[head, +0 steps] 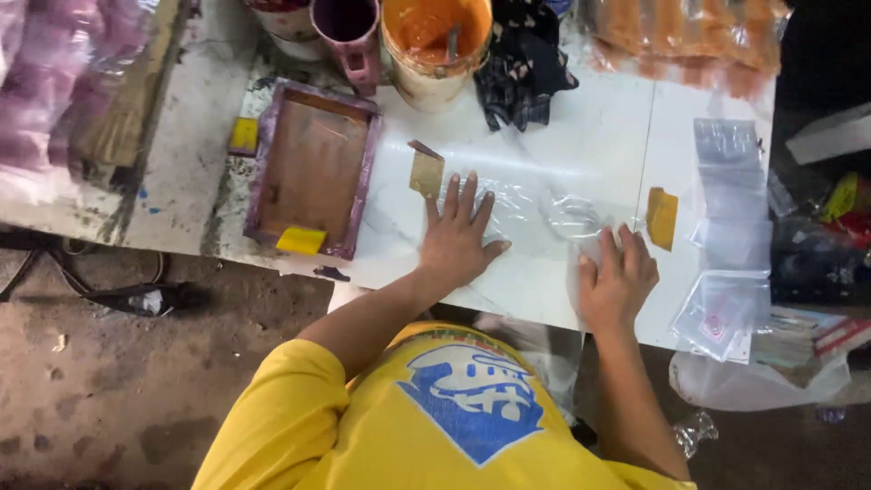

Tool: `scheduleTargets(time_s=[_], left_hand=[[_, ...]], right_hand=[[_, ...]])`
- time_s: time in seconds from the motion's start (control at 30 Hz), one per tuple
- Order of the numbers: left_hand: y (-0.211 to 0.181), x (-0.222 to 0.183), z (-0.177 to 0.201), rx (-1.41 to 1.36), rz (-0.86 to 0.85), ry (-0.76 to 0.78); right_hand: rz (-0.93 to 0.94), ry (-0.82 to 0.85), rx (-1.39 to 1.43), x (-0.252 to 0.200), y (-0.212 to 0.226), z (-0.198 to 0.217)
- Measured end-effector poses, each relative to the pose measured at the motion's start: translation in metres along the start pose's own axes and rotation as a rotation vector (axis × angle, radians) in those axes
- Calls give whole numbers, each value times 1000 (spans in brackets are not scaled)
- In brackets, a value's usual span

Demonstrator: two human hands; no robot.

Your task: The person prepares plastic bags by applying adhesive strips, inspects a screen printing frame, and stirs orange ink in a container.

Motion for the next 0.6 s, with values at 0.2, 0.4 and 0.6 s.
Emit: scheduleTargets(time_s=[0.2,0.4,0.6], left_hand=[[-5,-5,9,-8,8,-4],[-8,-4,8,-3,-11,-5],[-4,-4,0,-25,-16,-47]], right_hand=[[-161,102,-1,2,2,2],[-276,218,-58,5,5,5],[-290,285,-58,5,5,4]])
Point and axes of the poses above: each hand's wrist, its own x-axis towards the middle knuckle, its own z-axis out of the back of the hand, y = z × x, the point moved 6 cm from there along x, towards the middle knuckle, and after that the axes turned 6 degrees about -z, right-handed, at the moved point
